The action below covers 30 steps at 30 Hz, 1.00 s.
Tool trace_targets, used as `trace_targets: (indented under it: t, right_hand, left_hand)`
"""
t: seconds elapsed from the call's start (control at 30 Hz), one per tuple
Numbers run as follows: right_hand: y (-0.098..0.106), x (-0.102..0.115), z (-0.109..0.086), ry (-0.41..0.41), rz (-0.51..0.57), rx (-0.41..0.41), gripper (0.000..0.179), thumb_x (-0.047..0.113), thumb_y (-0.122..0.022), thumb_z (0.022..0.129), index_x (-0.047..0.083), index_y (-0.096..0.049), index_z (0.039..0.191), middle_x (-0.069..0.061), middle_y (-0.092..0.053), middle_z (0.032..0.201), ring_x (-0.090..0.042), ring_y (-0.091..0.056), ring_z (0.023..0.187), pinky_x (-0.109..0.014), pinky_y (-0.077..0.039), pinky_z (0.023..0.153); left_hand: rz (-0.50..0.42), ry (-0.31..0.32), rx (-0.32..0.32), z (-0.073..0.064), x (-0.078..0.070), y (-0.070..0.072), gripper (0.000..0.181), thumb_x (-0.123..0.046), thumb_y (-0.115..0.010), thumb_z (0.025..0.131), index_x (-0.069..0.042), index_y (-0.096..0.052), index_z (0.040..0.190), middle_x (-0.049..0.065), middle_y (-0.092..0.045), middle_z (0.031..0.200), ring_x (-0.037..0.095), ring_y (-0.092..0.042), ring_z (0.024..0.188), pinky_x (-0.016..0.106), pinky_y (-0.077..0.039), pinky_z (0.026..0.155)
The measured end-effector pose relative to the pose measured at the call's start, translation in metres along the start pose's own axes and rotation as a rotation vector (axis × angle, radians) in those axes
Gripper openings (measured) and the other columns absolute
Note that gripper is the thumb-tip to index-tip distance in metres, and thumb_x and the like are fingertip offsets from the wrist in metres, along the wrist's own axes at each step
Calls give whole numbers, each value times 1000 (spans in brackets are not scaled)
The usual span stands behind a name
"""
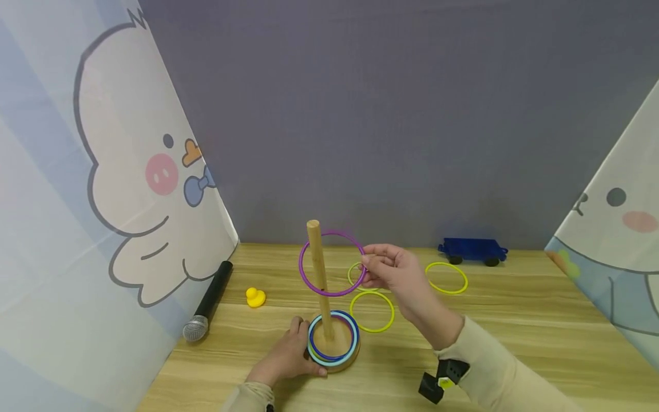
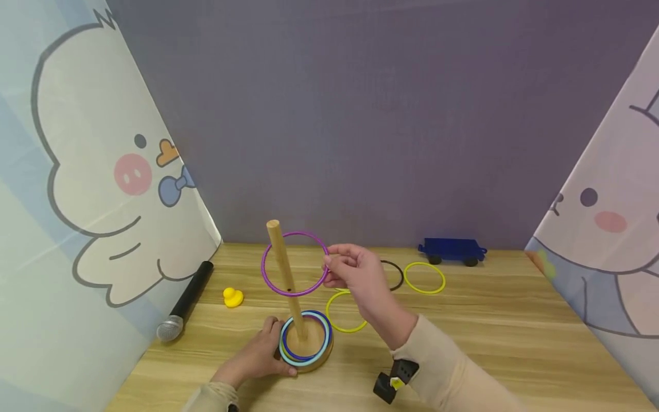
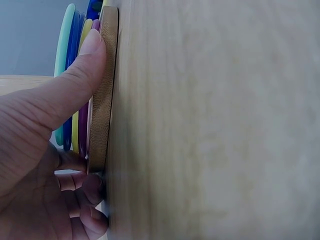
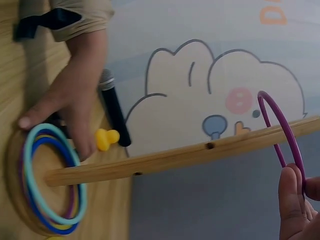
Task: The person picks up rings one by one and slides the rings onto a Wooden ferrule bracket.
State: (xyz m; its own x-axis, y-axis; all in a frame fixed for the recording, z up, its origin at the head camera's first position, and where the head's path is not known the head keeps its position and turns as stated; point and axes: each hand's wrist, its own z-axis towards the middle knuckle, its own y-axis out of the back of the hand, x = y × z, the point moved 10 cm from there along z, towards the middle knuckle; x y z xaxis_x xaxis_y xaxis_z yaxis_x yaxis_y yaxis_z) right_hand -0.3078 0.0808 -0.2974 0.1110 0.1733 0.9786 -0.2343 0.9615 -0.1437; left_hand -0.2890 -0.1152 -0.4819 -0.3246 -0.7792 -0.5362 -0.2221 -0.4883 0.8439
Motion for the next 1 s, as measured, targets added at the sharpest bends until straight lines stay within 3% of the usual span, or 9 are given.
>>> trace_targets:
  t: [0.33, 0.7, 1.0]
  right_hand:
    - [10, -76, -4, -140, -60, 20, 30, 4, -60, 96, -13, -56, 120, -8, -67, 81, -14, -65, 65, -31, -59, 66]
    - [19, -156, -18, -254, -131, 44, 30, 3, -60, 94, -15, -57, 118, -8, -67, 80, -14, -63, 62, -37, -60, 66]
    - [20, -183, -20, -258, -126, 36, 26, 1, -62, 92, -15, -58, 113, -7, -65, 75, -13, -63, 59, -33, -59, 61]
  left_hand:
    - [11, -1, -5, 0, -1, 1, 113, -53, -87, 62, 11, -35, 139, 21, -37, 126, 40, -50, 113, 54, -45, 98]
    - [19, -11, -12, -1, -3, 3, 109, -53, -87, 62, 9, -38, 136, 20, -38, 124, 40, -51, 110, 54, -46, 96]
    - [10, -4, -5, 1, -2, 0, 107, -53, -87, 62, 9, -39, 134, 22, -37, 126, 41, -51, 113, 54, -46, 97]
